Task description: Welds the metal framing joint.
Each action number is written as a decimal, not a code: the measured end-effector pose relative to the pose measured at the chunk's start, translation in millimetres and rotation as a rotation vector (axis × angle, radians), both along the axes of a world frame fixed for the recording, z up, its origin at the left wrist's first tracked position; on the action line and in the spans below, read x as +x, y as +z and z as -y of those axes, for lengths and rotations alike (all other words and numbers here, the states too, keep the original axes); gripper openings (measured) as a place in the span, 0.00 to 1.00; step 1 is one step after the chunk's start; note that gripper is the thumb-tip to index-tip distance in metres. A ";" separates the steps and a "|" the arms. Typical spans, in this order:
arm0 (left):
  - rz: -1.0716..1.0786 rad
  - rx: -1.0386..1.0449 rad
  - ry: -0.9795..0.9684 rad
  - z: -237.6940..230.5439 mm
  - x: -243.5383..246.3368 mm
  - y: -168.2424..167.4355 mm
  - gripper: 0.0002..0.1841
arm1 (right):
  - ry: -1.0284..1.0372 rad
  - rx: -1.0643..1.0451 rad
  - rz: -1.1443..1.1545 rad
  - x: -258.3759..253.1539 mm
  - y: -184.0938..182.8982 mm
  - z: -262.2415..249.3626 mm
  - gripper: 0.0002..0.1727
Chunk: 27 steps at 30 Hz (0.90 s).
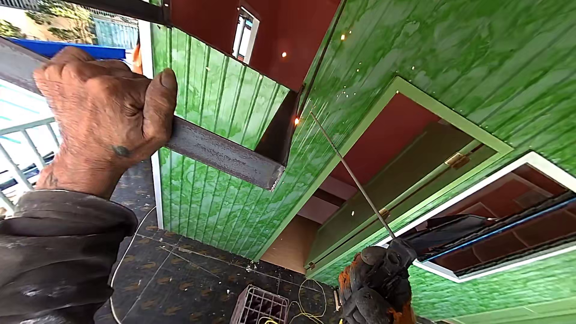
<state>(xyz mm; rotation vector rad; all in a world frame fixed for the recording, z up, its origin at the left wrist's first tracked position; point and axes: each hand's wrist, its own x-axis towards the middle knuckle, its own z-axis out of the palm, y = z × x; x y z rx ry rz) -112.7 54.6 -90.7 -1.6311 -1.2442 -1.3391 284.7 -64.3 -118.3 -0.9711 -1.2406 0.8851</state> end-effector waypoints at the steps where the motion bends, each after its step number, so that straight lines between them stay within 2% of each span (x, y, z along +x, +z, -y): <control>1: 0.002 0.001 0.002 0.8 0.3 0.3 0.32 | 0.028 0.016 -0.027 6.0 -11.0 -3.3 0.25; 5: 0.004 -0.001 0.007 -0.2 0.3 -0.2 0.32 | 0.271 0.179 -0.035 23.9 -39.5 -14.7 0.26; 12: 0.018 -0.001 0.011 -2.1 -1.4 -1.8 0.32 | 0.187 0.149 0.052 22.1 -40.0 -12.8 0.28; 16: 0.019 0.004 0.011 -2.5 -1.5 -2.6 0.32 | 0.258 0.151 0.000 22.5 -44.1 -15.8 0.25; 20: 0.012 0.009 0.004 -3.3 -2.8 -2.7 0.32 | 0.221 0.120 0.007 19.8 -41.4 -17.9 0.20; 27: 0.017 0.009 0.011 -2.4 -1.5 -2.6 0.32 | 0.301 0.180 0.014 24.7 -47.6 -24.9 0.28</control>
